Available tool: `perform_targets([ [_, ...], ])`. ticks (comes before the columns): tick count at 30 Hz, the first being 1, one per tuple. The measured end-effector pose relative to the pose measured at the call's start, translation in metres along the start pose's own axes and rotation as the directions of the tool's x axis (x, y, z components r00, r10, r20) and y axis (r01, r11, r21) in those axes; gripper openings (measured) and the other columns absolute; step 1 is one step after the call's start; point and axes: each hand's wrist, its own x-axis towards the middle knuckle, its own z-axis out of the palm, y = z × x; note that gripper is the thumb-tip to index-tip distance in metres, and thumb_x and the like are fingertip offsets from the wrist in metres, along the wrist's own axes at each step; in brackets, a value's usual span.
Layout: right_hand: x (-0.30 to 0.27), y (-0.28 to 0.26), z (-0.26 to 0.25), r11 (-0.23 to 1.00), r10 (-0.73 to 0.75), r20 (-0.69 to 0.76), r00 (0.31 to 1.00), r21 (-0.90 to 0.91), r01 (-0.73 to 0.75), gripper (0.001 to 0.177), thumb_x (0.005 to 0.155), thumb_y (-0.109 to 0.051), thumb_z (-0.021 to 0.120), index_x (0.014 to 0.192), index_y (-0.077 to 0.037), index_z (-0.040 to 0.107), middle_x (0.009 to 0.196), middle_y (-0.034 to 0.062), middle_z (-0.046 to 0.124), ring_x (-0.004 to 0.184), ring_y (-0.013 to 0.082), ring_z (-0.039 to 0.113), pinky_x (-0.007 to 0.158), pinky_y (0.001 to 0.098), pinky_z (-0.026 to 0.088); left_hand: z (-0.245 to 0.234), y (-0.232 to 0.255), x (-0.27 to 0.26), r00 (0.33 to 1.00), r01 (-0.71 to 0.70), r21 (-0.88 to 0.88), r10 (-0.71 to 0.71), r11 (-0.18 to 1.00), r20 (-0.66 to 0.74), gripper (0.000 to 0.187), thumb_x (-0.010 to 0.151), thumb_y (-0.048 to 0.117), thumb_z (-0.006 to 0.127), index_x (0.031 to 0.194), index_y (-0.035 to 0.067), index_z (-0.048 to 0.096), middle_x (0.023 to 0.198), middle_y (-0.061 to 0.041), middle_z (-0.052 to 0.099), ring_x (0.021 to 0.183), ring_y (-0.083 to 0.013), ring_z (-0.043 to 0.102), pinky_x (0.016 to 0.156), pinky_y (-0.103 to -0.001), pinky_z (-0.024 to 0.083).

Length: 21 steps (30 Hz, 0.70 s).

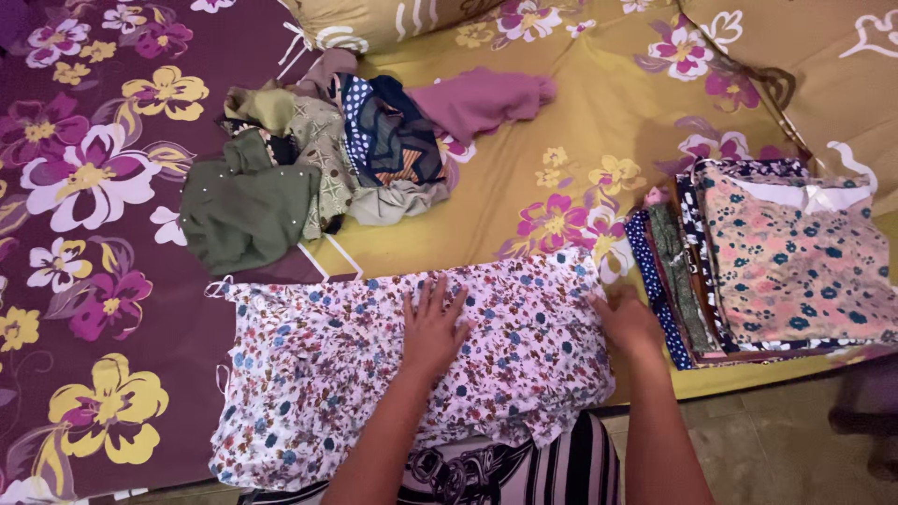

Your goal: The person spreads a floral garment on a bed, folds the sides inward, and places the folded item onto a stack of clothes.

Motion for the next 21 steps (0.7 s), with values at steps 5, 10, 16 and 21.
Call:
perform_targets([
  [5,0.004,0.018,0.012,0.999,-0.048,0.016,0.999,0.008,0.048,0.059,0.079,-0.045,0.085,0.119,-0.004,0.069,0.112,0.0205,0.075,0.102,0.0371,0.072,0.091,0.0439,0.054,0.004,0.007,-0.004,0.996,0.029,0.004,-0.03,1.0,0.081,0.077,0.094,0.074,0.04,0.158,0.032,0.032,0.169,-0.011,0.013,0.155,-0.0329,0.007,0.119,-0.062,-0.004],
  [10,0.032,0.05,0.023,0.988,-0.082,-0.001,0.997,0.129,0.082,0.047,0.084,-0.042,0.084,0.107,-0.002,0.075,0.099,0.0189,0.08,0.084,0.0268,0.076,0.078,0.0383,0.058,0.002,0.007,-0.008,0.998,0.034,-0.002,-0.034,0.999,0.059,0.083,0.089,0.08,0.041,0.158,0.034,0.035,0.17,-0.008,0.016,0.157,-0.0315,0.01,0.121,-0.062,-0.003],
  [16,0.048,0.062,0.037,0.591,-0.135,0.063,0.989,0.806,0.029,0.046,0.087,-0.018,0.08,0.126,0.0,0.063,0.115,0.0151,0.072,0.094,0.021,0.07,0.077,0.0339,0.06,0.006,0.005,-0.007,0.999,0.022,0.019,-0.022,1.0,0.043,0.083,0.089,0.08,0.041,0.158,0.033,0.035,0.169,-0.009,0.016,0.156,-0.0321,0.01,0.12,-0.063,-0.004],
  [21,0.035,0.044,0.043,0.462,-0.129,0.215,0.968,0.877,-0.133,0.079,0.083,-0.017,0.076,0.152,-0.008,0.04,0.151,0.0092,0.052,0.117,0.0226,0.059,0.086,0.037,0.053,0.004,0.005,-0.005,0.996,0.041,0.006,-0.042,0.999,0.076,0.084,0.089,0.081,0.039,0.159,0.034,0.033,0.17,-0.008,0.014,0.156,-0.0311,0.009,0.121,-0.061,-0.005],
])
